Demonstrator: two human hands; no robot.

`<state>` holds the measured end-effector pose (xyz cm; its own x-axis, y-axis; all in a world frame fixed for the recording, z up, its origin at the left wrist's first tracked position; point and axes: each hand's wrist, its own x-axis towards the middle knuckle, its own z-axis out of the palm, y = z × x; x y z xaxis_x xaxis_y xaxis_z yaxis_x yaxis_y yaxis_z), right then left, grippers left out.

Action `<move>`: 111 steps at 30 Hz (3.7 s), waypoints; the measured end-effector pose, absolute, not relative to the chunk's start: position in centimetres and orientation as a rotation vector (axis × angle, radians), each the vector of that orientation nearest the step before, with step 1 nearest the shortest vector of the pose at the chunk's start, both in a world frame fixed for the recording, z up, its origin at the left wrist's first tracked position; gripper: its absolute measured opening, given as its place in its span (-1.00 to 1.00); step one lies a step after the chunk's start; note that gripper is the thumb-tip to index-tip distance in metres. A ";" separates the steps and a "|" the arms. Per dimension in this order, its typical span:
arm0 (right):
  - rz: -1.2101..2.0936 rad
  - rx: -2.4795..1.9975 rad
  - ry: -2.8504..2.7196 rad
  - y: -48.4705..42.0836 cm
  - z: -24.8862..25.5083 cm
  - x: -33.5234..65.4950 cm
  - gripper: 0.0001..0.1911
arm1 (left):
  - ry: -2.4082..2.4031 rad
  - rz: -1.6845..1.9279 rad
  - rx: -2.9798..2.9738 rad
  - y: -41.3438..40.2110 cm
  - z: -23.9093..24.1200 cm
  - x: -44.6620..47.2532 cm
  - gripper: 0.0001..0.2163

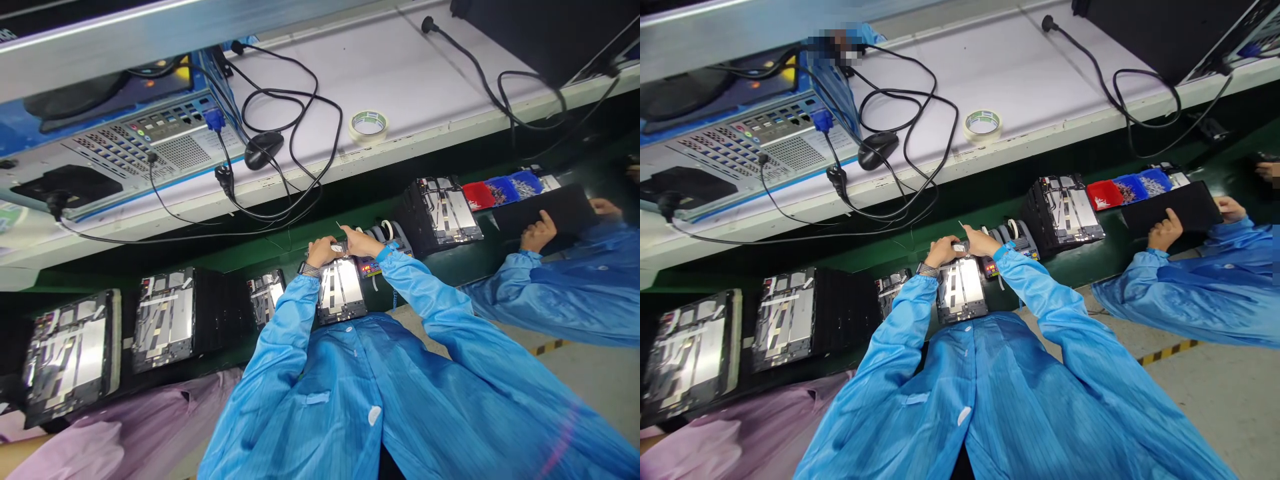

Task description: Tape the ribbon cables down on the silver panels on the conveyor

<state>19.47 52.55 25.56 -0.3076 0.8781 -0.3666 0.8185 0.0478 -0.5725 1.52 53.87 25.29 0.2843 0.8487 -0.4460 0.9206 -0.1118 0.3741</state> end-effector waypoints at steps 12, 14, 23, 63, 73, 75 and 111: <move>1.164 -1.733 -2.098 51.9 25.8 19.8 0.03 | 1.579 -0.166 1.970 54.0 25.2 1.5 -0.49; 1.189 -1.724 -2.087 51.9 26.0 19.8 0.03 | 1.580 -0.169 1.966 54.0 25.3 1.5 -0.48; 1.103 -1.769 -2.158 51.7 25.8 19.4 -0.05 | 1.570 -0.137 1.980 53.8 25.3 1.4 -0.49; 0.815 -1.761 -1.724 51.5 21.5 23.7 -0.28 | 1.555 -0.079 1.985 53.9 24.6 1.3 -0.51; 1.047 -1.652 -1.508 47.0 18.1 20.1 0.05 | 1.538 -0.088 1.978 54.1 24.3 1.0 -0.43; 1.035 -1.672 -1.498 46.7 18.3 19.6 0.07 | 1.540 -0.108 1.978 54.2 24.3 1.0 -0.44; 1.017 -1.504 -1.373 44.4 23.9 18.9 -0.67 | 1.528 0.580 1.683 52.5 26.1 -6.3 -0.68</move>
<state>18.93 44.43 23.94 0.0711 0.9971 -0.0272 0.3169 -0.0484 -0.9472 -6.31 52.47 26.11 0.1752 0.9708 -0.1639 0.6175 0.0213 0.7863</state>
